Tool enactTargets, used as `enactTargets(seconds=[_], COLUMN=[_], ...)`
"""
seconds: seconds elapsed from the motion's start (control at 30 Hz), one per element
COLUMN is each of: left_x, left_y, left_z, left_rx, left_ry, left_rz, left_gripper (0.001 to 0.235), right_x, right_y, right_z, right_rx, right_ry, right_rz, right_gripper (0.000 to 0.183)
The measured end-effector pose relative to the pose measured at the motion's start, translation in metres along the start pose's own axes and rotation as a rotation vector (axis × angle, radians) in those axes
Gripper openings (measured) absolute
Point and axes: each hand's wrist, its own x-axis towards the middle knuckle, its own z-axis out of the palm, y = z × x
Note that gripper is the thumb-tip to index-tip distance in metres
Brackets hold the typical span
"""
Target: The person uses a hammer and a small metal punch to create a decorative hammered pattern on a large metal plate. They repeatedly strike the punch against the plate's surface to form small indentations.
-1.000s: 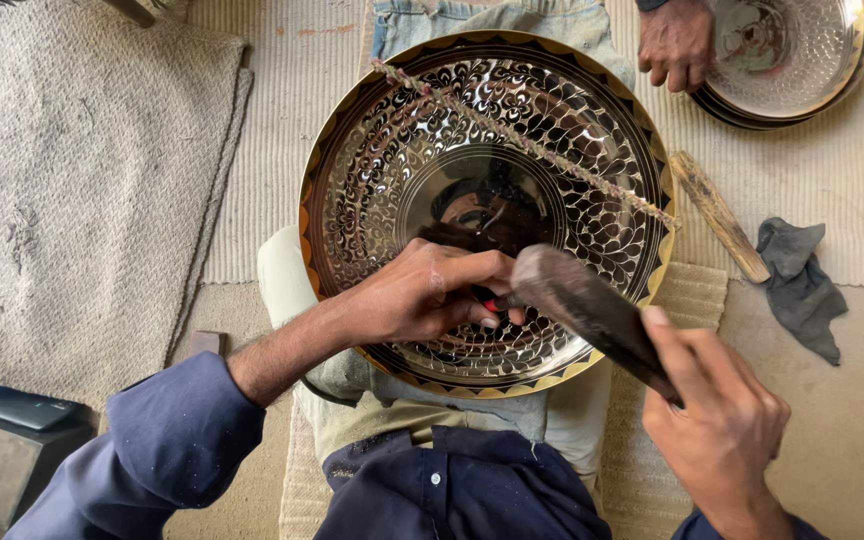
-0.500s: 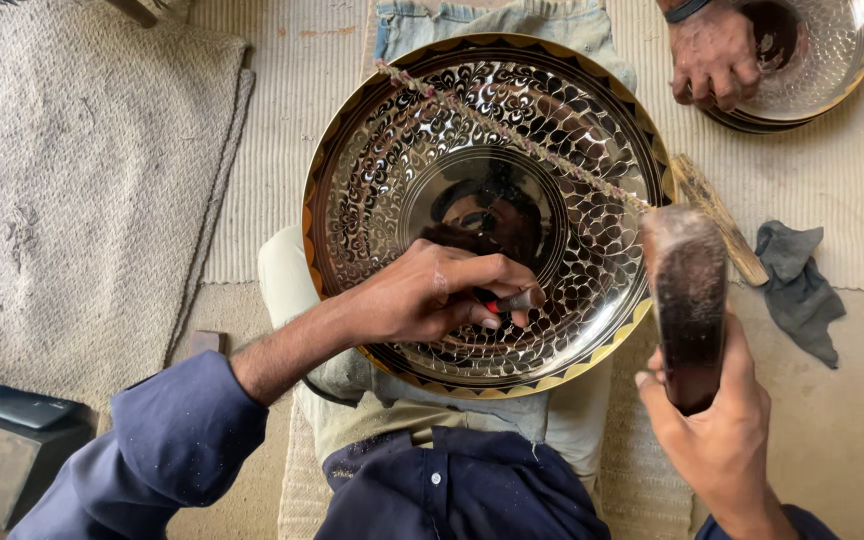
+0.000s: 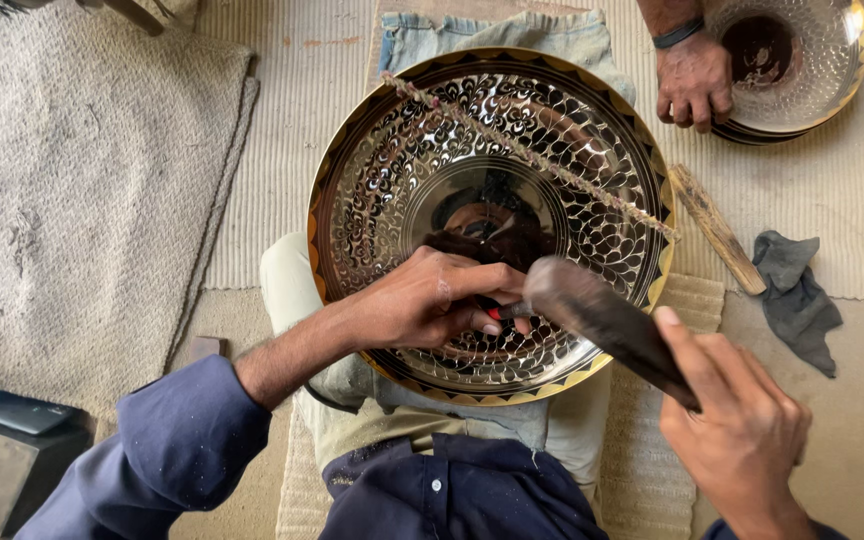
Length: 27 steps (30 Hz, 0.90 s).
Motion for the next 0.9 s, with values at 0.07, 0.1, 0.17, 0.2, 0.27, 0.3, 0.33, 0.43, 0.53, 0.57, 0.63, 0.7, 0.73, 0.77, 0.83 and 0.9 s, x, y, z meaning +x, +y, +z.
enactTargets(seconds=[0.07, 0.1, 0.17, 0.2, 0.27, 0.3, 0.33, 0.43, 0.53, 0.57, 0.63, 0.7, 0.73, 0.77, 0.83, 0.9], left_x=[-0.0006, -0.0026, -0.0037, -0.0024, -0.0023, -0.0026, -0.0031, -0.0013, -0.0026, -0.0029, -0.0028, -0.0035, -0.0034, -0.0026, -0.0012, -0.0041], left_y=[-0.0004, -0.0008, -0.0009, 0.0002, 0.0027, 0.0033, 0.0039, 0.0060, 0.0049, 0.0042, 0.0030, 0.0007, -0.0005, -0.0012, -0.0023, -0.0027], left_z=[-0.0003, -0.0010, -0.0022, -0.0009, -0.0037, -0.0033, -0.0029, -0.0026, -0.0035, -0.0025, -0.0020, -0.0029, -0.0015, -0.0010, 0.0002, -0.0005], left_rx=[-0.013, -0.025, -0.022, -0.008, 0.005, -0.006, -0.017, -0.005, -0.025, -0.015, 0.006, -0.003, -0.009, 0.006, 0.036, 0.026], left_ry=[0.005, 0.006, 0.008, 0.010, 0.007, 0.006, 0.005, 0.018, 0.020, 0.019, 0.013, 0.014, 0.016, 0.015, 0.013, 0.013], left_rz=[0.020, 0.021, 0.015, 0.008, 0.003, 0.005, 0.006, 0.029, 0.024, 0.018, 0.009, 0.010, 0.009, 0.013, 0.020, 0.009], left_gripper=[0.047, 0.046, 0.045, 0.045, 0.045, 0.045, 0.044, 0.046, 0.044, 0.044, 0.044, 0.044, 0.044, 0.044, 0.046, 0.046], right_x=[-0.0007, -0.0012, -0.0016, -0.0015, -0.0005, 0.0001, 0.0002, 0.0022, 0.0025, 0.0017, 0.0028, 0.0030, 0.0026, 0.0031, 0.0032, 0.0021], right_y=[0.0003, 0.0014, 0.0038, 0.0041, 0.0027, 0.0033, 0.0045, 0.0042, 0.0039, 0.0041, 0.0027, 0.0016, 0.0016, 0.0012, 0.0008, 0.0019], right_z=[0.0016, 0.0018, 0.0001, -0.0005, -0.0001, -0.0001, -0.0018, 0.0004, 0.0025, 0.0014, 0.0023, 0.0008, -0.0004, -0.0009, -0.0013, -0.0008], right_rx=[0.368, 0.189, -0.161, -0.016, 0.287, 0.172, 0.059, 0.112, -0.022, -0.130, 0.092, 0.102, 0.000, -0.098, 0.077, 0.091], right_ry=[0.051, 0.040, 0.021, 0.038, 0.068, 0.050, 0.032, 0.078, 0.032, -0.009, 0.078, 0.075, 0.026, -0.019, 0.087, 0.094], right_rz=[0.143, 0.082, -0.045, 0.026, 0.160, 0.100, 0.040, 0.047, 0.023, -0.002, -0.003, 0.013, 0.029, 0.042, 0.020, 0.004], right_gripper=[0.082, 0.080, 0.077, 0.079, 0.083, 0.080, 0.077, 0.082, 0.077, 0.072, 0.078, 0.079, 0.076, 0.075, 0.077, 0.077])
